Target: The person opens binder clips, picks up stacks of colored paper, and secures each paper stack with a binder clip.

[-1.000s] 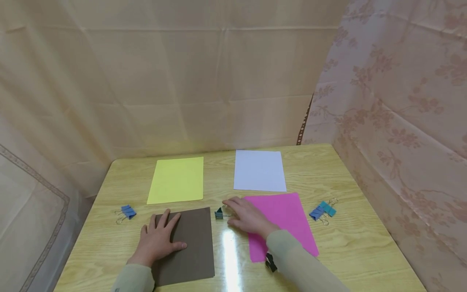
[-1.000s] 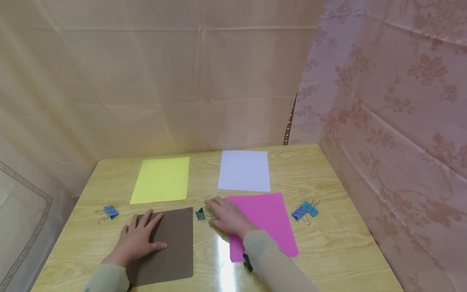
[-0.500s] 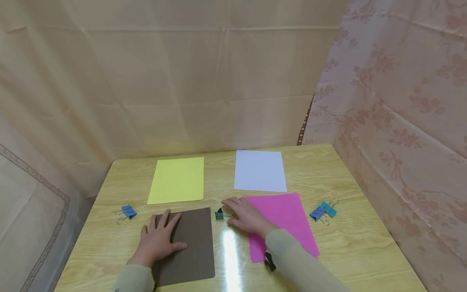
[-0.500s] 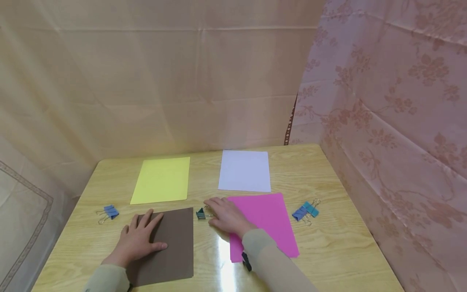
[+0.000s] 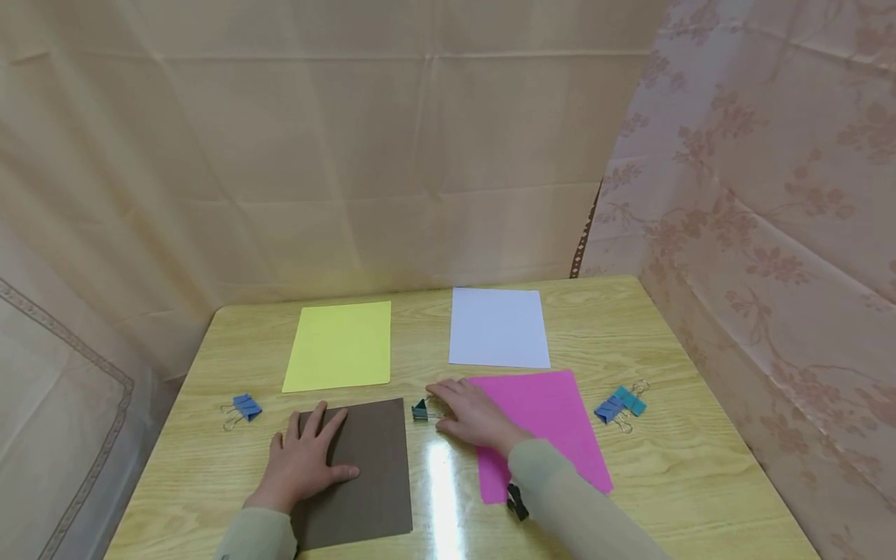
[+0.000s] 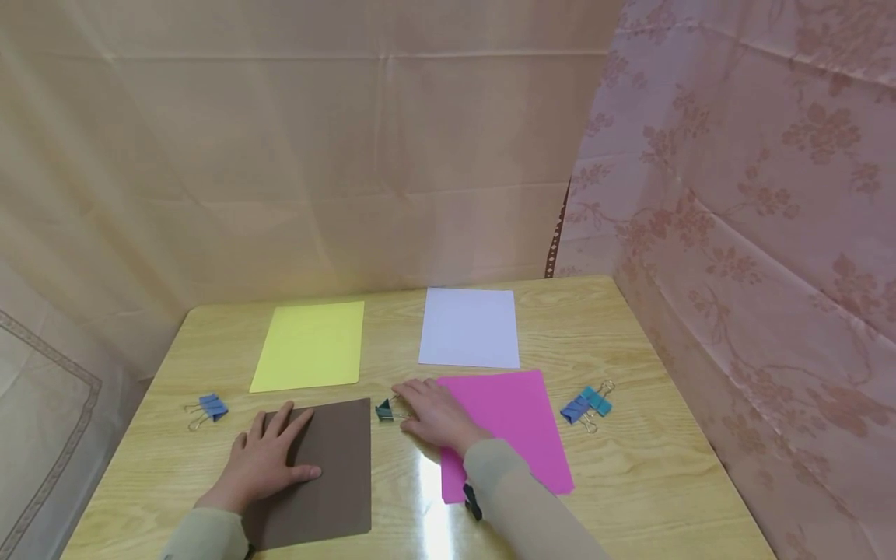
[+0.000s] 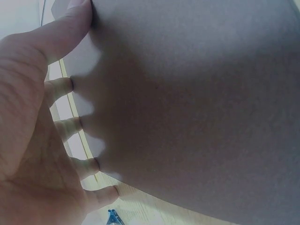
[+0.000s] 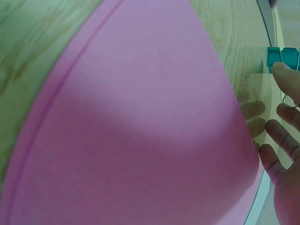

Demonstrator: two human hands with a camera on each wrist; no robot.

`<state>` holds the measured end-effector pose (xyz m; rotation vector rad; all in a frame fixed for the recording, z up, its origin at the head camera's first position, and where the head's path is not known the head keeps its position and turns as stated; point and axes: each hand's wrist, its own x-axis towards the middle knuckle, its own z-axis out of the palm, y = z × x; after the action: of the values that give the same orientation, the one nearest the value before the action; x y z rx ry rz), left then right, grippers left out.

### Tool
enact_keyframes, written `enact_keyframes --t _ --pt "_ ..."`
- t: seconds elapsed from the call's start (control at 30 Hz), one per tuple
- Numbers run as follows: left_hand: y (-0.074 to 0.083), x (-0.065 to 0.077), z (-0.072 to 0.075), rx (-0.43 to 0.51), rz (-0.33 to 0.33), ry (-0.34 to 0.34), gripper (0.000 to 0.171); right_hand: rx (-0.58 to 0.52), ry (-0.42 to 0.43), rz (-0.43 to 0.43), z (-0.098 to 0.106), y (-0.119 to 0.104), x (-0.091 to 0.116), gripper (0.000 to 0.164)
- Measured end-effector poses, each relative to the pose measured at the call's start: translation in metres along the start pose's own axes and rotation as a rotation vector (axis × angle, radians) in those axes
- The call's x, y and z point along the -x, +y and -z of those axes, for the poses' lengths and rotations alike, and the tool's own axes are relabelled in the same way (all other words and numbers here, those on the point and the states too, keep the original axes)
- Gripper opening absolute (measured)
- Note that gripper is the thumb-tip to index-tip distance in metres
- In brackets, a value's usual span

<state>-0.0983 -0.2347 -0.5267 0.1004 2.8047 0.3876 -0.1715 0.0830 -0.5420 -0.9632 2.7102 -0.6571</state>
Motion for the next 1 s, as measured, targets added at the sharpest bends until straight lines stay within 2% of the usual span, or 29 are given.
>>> enact_keyframes --t 0.23,0.53,1.0 --pt "0.0010 0.0004 0.0002 0.003 0.004 0.004 0.105 0.000 0.009 -0.007 -0.0008 -0.0008 0.0001 0.070" --pt "0.0014 0.0007 0.0009 0.005 0.006 0.002 0.105 -0.003 0.045 0.009 -0.0008 -0.0011 0.0014 0.063" --pt "0.0031 0.0016 0.0038 0.005 0.010 -0.005 0.106 -0.046 0.065 -0.027 -0.0008 -0.0041 0.0019 0.055"
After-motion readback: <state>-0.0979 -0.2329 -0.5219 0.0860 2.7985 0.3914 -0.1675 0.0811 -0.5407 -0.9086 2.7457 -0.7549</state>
